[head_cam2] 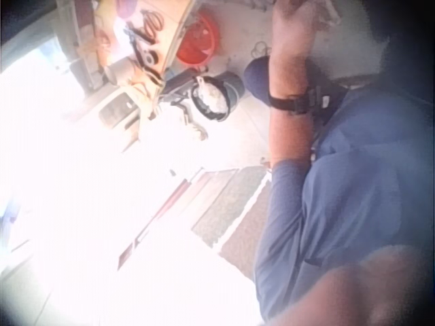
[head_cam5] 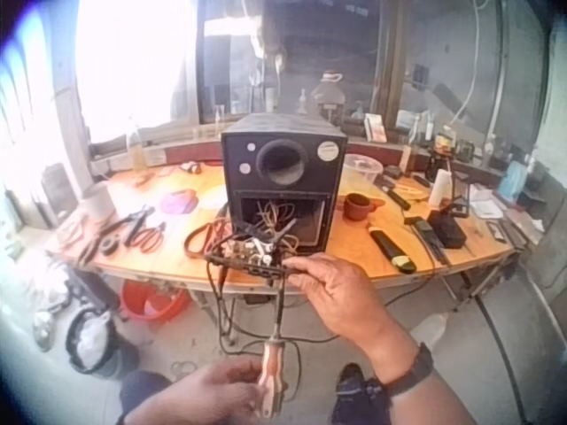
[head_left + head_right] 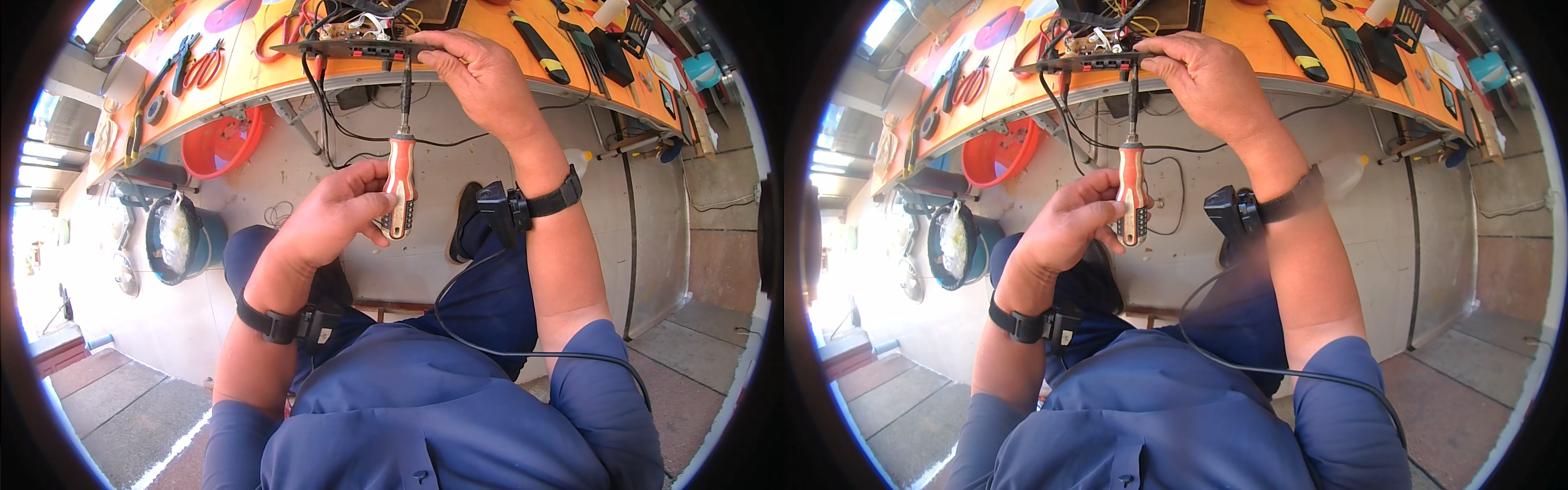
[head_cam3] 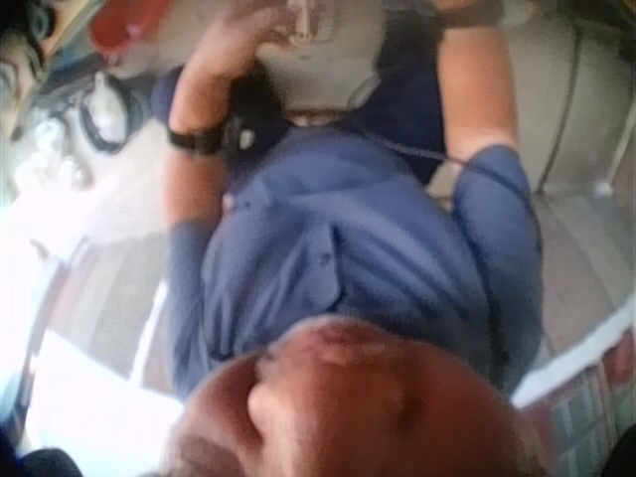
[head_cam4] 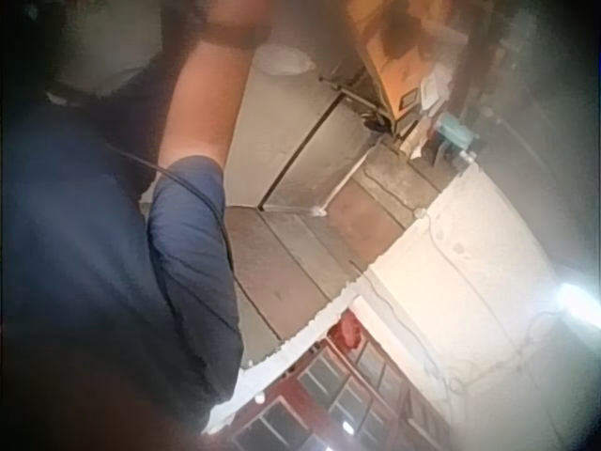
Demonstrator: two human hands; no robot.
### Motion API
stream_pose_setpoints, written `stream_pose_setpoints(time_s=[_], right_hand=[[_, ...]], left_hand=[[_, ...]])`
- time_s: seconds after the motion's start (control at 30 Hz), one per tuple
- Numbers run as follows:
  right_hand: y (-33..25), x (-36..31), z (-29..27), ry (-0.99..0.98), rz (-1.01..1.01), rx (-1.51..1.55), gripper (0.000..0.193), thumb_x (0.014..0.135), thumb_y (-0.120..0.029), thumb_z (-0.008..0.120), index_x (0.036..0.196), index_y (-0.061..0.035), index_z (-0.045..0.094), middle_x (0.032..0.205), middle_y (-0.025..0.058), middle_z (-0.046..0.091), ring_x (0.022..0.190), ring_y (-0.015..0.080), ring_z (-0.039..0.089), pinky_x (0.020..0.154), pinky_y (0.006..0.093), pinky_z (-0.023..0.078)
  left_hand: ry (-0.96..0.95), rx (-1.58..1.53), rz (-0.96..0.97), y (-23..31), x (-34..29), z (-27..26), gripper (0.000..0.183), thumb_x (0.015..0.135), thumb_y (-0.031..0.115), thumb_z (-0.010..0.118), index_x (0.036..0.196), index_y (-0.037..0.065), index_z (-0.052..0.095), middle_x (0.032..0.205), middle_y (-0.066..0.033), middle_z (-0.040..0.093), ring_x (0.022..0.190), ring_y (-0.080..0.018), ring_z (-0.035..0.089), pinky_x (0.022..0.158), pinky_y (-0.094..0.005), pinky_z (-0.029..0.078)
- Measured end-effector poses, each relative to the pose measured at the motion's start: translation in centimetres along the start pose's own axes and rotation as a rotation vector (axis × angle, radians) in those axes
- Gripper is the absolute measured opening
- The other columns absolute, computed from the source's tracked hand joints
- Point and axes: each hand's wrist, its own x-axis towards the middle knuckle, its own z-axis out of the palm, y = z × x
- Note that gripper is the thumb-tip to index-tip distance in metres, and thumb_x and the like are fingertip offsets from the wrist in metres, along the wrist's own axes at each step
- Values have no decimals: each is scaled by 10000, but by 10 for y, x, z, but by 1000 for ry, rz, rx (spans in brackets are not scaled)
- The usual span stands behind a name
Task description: The person uses a screwdriver to tighten screws on a circuit board and then connects wires to a speaker unit. They manipulate the board and wires with both hands, securing components and ensuring connections are made.
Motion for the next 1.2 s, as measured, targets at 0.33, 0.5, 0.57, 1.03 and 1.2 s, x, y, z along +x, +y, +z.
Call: stream_pose_setpoints(time_s=[0.33, 0.5, 0.57, 1.03, 1.2], right_hand=[[-3, 1, 0, 39, 37, 23, 223, 949, -191, 729, 1125, -55, 750, 1005, 121, 752, 876, 267, 708, 787, 339, 549], [-3, 1, 0, 45, 53, 18, 222, 953, -189, 724, 1128, -55, 749, 1005, 121, 750, 873, 267, 706, 786, 340, 547], [-3, 2, 0, 43, 52, 15, 222, 954, -191, 722, 1129, -57, 749, 1005, 120, 750, 871, 266, 706, 785, 340, 546], [1, 0, 1, 7, 0, 12, 257, 1025, -174, 658, 1238, -43, 717, 918, 17, 674, 780, 95, 565, 714, 250, 478], [0, 0, 0, 8, -8, 1, 257, 1024, -173, 660, 1239, -43, 714, 909, 18, 667, 778, 93, 563, 715, 249, 476]], left_hand=[[52, 19, 35, -7, 4, -3, 356, 927, 141, 741, 1219, -8, 600, 948, -37, 639, 839, -115, 634, 729, -278, 521], [22, -200, 65, -18, 8, 1, 414, 1001, 239, 613, 1314, -16, 518, 964, -86, 645, 801, -178, 634, 689, -321, 526], [12, -403, 33, -19, 10, -1, 422, 1037, 302, 526, 1313, -17, 521, 959, -101, 647, 785, -190, 632, 682, -334, 527], [-37, -635, 47, -20, 18, 5, 271, 1037, 220, 570, 1212, 16, 537, 994, -111, 667, 825, -207, 685, 741, -344, 591], [62, -556, 86, -18, 19, 13, 250, 1034, 199, 573, 1200, 14, 544, 982, -105, 668, 798, -201, 671, 743, -346, 589]])
